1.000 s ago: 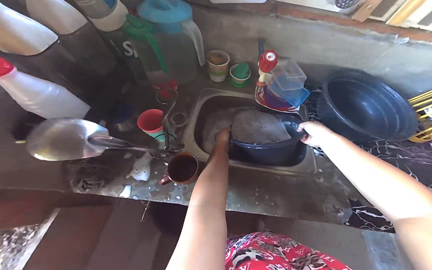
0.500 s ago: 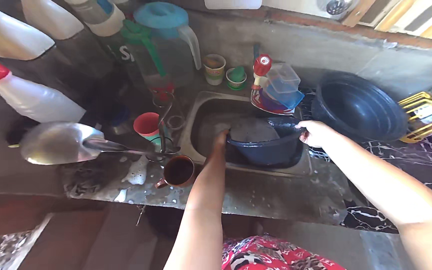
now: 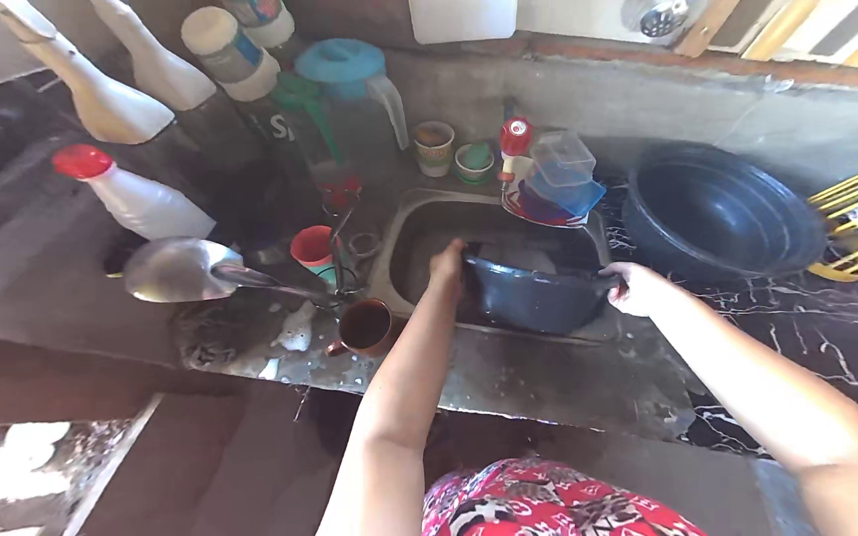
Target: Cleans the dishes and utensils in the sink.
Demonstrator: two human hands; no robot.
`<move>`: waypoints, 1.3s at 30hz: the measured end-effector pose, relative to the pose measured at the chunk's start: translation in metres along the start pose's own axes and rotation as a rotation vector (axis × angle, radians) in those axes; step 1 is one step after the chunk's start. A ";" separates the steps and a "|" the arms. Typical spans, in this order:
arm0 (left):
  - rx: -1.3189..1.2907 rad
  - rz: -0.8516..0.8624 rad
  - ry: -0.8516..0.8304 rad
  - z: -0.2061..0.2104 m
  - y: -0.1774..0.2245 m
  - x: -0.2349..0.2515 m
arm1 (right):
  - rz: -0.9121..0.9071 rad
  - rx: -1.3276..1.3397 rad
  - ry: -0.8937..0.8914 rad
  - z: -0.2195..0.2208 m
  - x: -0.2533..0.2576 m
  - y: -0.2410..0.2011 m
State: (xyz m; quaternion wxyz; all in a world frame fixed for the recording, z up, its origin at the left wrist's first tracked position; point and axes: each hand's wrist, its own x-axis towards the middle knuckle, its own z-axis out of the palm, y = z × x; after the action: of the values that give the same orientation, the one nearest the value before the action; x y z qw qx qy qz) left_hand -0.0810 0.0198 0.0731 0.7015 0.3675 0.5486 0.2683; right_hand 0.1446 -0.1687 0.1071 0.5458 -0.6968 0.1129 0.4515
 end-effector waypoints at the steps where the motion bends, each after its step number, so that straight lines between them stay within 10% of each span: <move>1: 0.014 0.021 -0.004 0.001 0.005 -0.007 | 0.018 0.003 -0.019 -0.004 0.000 0.002; 19: 0.270 0.445 -0.024 0.008 0.046 -0.139 | 0.028 -0.285 -0.354 -0.020 0.024 0.027; 29: 0.299 0.321 -0.106 -0.019 0.014 -0.116 | -0.521 -0.207 -0.148 -0.056 -0.012 0.037; 39: 0.267 0.249 -0.279 -0.017 -0.011 -0.096 | -0.508 -0.030 0.081 -0.076 -0.084 0.015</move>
State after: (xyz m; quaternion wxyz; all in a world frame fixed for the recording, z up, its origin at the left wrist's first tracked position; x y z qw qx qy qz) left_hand -0.1221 -0.0575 0.1166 0.6771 0.5554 0.4274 0.2244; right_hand 0.1256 -0.2685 0.1601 0.6264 -0.7282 -0.0507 0.2735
